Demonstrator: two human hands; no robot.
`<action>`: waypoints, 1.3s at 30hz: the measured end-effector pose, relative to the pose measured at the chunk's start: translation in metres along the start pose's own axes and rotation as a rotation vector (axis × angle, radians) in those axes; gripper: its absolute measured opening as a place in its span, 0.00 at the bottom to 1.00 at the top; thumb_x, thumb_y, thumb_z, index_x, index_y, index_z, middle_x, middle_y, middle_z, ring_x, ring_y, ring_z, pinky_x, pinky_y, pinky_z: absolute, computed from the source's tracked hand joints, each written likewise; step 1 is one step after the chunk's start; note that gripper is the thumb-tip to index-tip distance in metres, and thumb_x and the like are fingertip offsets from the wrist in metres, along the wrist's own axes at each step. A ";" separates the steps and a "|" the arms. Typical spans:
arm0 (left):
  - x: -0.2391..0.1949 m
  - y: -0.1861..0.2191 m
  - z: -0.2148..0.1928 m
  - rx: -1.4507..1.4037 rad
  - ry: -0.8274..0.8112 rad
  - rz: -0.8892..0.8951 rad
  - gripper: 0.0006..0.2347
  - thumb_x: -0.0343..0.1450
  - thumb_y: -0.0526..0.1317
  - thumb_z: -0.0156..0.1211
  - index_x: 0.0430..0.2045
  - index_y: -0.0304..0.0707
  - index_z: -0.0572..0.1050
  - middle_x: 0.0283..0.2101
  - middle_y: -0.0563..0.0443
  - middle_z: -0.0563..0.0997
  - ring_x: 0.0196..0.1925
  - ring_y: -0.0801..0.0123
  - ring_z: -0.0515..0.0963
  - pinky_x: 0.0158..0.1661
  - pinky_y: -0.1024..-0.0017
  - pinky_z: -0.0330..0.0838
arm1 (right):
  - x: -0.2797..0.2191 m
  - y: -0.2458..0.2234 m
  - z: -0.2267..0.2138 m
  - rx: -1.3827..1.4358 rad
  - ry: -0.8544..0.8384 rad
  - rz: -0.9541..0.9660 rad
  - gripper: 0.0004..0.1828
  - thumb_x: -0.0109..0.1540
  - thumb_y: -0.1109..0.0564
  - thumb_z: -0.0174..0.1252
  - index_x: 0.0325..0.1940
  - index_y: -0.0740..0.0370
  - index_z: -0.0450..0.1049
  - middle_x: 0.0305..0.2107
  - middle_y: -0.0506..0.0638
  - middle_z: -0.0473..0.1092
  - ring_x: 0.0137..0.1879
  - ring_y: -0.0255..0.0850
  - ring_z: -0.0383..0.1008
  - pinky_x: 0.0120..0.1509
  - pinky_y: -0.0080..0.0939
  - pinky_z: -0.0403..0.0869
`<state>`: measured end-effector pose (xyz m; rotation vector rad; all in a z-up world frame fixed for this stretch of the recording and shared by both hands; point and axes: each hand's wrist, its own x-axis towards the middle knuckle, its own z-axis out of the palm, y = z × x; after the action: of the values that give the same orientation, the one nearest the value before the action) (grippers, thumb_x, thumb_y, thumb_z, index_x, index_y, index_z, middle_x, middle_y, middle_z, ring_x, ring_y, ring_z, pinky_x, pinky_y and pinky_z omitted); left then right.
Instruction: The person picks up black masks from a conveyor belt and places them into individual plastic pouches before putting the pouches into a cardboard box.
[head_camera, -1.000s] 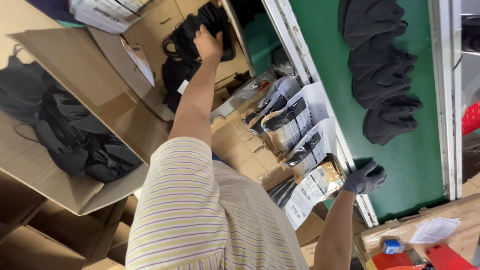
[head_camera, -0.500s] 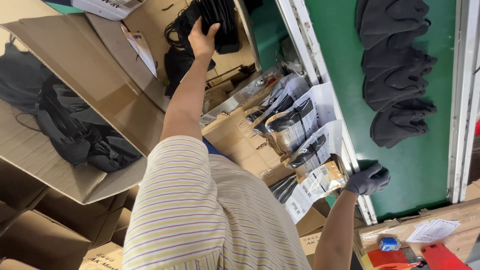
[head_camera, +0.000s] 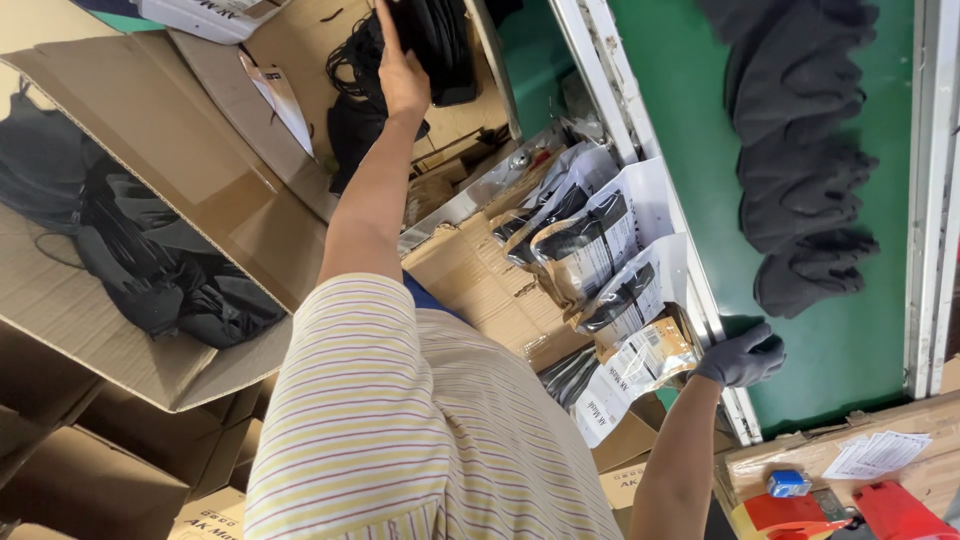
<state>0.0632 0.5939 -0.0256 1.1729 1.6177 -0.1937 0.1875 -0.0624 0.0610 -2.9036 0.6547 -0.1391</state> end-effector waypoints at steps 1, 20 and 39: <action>0.049 -0.051 0.023 0.070 0.084 0.220 0.28 0.77 0.34 0.44 0.75 0.46 0.50 0.55 0.25 0.76 0.51 0.41 0.80 0.57 0.58 0.76 | -0.001 -0.001 -0.001 0.001 0.003 -0.002 0.35 0.69 0.28 0.50 0.63 0.59 0.68 0.59 0.55 0.64 0.64 0.54 0.66 0.64 0.56 0.72; 0.170 -0.151 0.022 0.284 0.376 0.425 0.15 0.71 0.47 0.58 0.43 0.37 0.81 0.46 0.35 0.83 0.51 0.44 0.82 0.52 0.56 0.75 | 0.009 0.034 0.025 0.371 0.135 -0.077 0.15 0.69 0.57 0.50 0.58 0.65 0.72 0.61 0.59 0.64 0.64 0.54 0.67 0.68 0.50 0.71; -0.173 0.135 0.144 0.373 -0.039 1.688 0.21 0.73 0.31 0.59 0.64 0.27 0.68 0.57 0.35 0.81 0.55 0.44 0.85 0.59 0.57 0.78 | 0.107 0.038 -0.026 0.472 -0.172 0.374 0.41 0.59 0.28 0.62 0.61 0.62 0.70 0.68 0.63 0.60 0.73 0.54 0.63 0.76 0.48 0.65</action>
<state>0.2482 0.4690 0.1119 2.3720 0.1364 0.5886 0.2646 -0.1465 0.0861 -2.2728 0.9666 0.0048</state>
